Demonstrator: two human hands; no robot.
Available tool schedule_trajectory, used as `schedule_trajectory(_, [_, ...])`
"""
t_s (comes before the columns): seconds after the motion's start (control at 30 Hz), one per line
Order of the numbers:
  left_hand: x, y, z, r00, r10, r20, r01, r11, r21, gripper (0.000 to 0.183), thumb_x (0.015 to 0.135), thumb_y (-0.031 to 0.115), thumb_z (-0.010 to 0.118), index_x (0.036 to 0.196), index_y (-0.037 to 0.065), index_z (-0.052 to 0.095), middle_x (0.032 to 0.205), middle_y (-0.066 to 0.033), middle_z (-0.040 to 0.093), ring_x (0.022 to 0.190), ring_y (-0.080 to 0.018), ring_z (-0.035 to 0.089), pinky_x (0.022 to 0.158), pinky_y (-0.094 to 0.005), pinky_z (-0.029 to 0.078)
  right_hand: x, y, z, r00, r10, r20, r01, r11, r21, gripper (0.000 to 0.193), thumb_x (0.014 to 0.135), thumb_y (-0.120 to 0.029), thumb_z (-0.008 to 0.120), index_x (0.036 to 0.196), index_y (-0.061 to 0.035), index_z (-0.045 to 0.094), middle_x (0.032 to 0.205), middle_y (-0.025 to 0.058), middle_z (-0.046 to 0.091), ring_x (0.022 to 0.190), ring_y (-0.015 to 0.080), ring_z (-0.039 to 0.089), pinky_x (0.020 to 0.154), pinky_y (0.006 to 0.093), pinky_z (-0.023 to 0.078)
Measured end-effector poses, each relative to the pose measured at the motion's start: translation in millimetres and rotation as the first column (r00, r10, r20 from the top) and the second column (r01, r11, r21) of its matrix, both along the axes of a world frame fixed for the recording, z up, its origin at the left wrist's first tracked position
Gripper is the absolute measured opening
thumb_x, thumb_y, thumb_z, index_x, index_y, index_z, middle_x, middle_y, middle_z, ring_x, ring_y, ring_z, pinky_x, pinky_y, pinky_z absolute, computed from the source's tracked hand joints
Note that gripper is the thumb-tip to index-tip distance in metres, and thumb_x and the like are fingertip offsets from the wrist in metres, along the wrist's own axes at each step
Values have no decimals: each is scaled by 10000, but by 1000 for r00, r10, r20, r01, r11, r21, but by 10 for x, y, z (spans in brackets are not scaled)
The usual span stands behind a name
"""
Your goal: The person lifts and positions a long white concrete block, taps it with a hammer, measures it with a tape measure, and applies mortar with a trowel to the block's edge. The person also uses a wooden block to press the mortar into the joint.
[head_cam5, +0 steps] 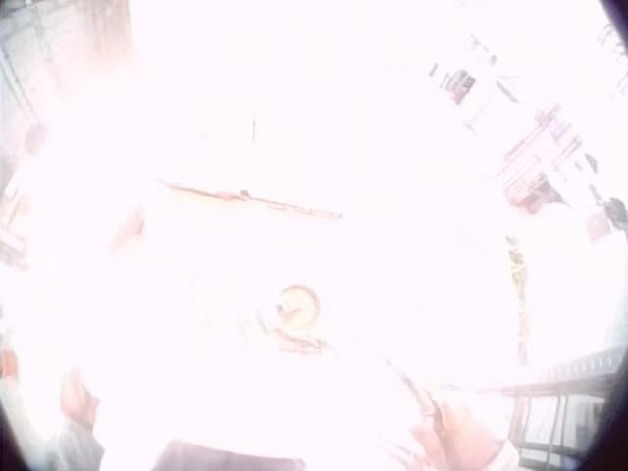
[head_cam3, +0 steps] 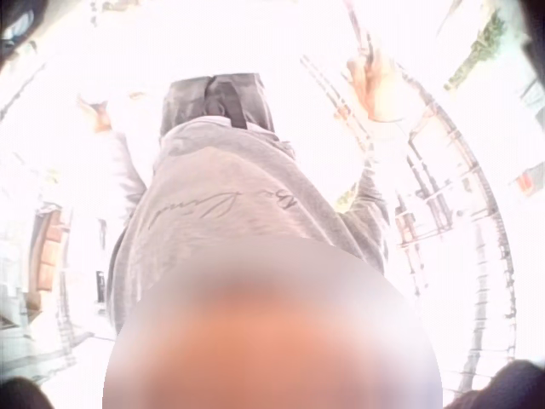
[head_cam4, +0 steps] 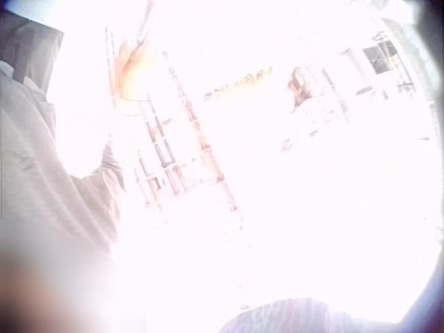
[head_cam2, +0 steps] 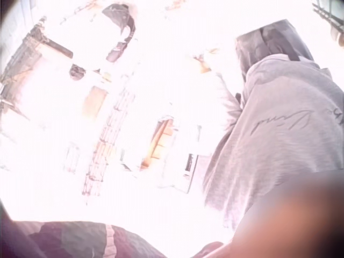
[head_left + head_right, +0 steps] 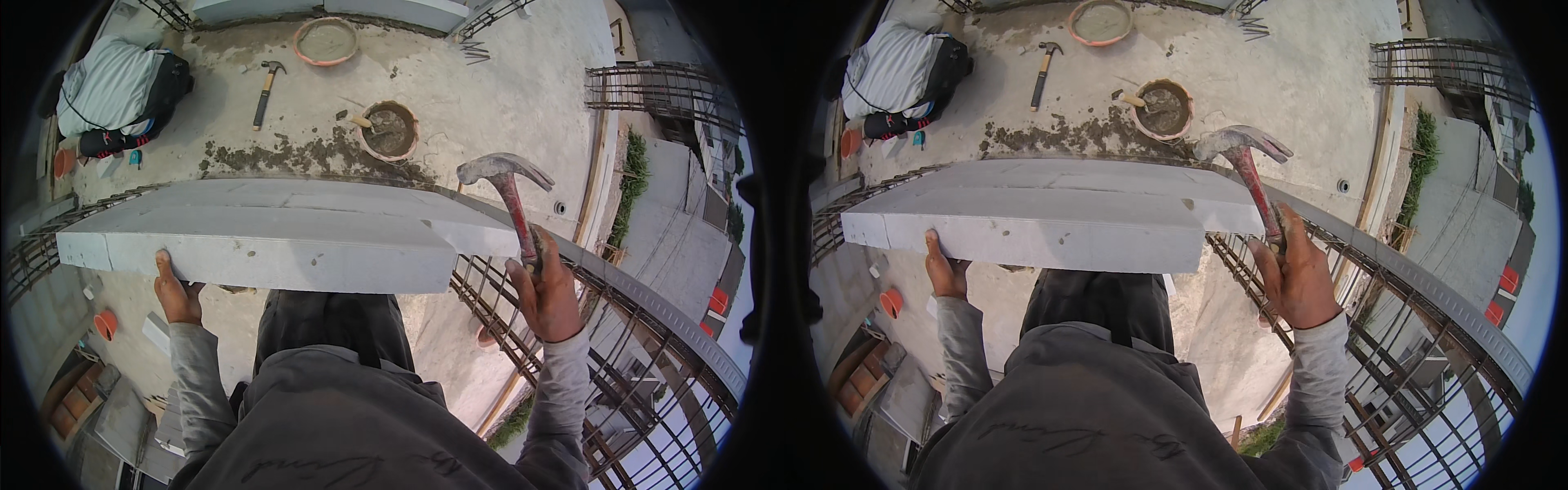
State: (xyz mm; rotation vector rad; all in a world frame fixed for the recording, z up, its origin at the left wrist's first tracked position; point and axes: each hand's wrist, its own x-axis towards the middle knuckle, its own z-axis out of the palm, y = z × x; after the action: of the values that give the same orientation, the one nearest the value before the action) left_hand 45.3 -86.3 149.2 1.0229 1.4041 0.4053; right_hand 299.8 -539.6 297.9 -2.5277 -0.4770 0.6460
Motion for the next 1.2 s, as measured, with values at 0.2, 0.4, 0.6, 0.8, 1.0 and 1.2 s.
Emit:
schedule_trajectory(0.2, [-32, -15, 4, 1000, 1, 1, -1, 1000, -4, 661, 921, 516, 611, 1245, -52, 516, 1190, -179, 581, 1041, -285, 629, 843, -494, 556, 953, 657, -878, 726, 486, -487, -659, 695, -289, 527, 958, -276, 587, 1405, -34, 447, 862, 237, 685, 839, 376, 688, 799, 461, 537])
schedule_trajectory(0.4, [-22, -28, -31, 995, 78, -55, -75, 996, 46, 599, 926, 486, 623, 1178, -51, 540, 1135, -165, 588, 1025, -274, 629, 840, -494, 560, 982, 713, -1122, 624, 475, -621, -711, 675, -198, 535, 953, -266, 594, 1428, -71, 446, 781, 204, 670, 745, 346, 659, 759, 454, 511])
schedule_trajectory(0.6, [-52, -16, -9, 1000, -9, 7, 9, 1000, -12, 613, 910, 486, 648, 1194, -41, 514, 1153, -165, 579, 1032, -269, 624, 839, -503, 565, 989, 634, -1235, 687, 402, -606, -623, 754, -206, 537, 942, -224, 617, 1426, -58, 454, 741, 194, 655, 662, 280, 627, 700, 414, 503])
schedule_trajectory(0.8, [-41, -4, -57, 998, 58, -19, -57, 998, 29, 576, 924, 481, 631, 1161, -40, 563, 1125, -148, 606, 1011, -262, 638, 839, -502, 567, 959, 654, -1226, 691, 386, -611, -589, 791, -166, 547, 938, -217, 617, 1432, -53, 448, 722, 165, 644, 640, 257, 621, 656, 393, 503])
schedule_trajectory(1.0, [-30, -12, -17, 1000, -1, 19, 0, 1000, 25, 594, 918, 497, 637, 1157, -42, 560, 1119, -157, 605, 1007, -263, 640, 818, -494, 578, 943, 751, -1115, 651, 307, -695, -610, 756, -237, 547, 935, -228, 616, 1434, -67, 459, 824, 187, 690, 670, 268, 660, 719, 408, 527])
schedule_trajectory(1.2, [-55, -18, -74, 999, 11, -39, -7, 996, 86, 611, 907, 516, 638, 1117, -52, 555, 1046, -164, 626, 912, -262, 680, 726, -443, 609, 942, 774, -1135, 664, 220, -715, -567, 772, -288, 538, 923, -215, 644, 1413, -66, 478, 810, 165, 679, 602, 233, 627, 653, 396, 518])
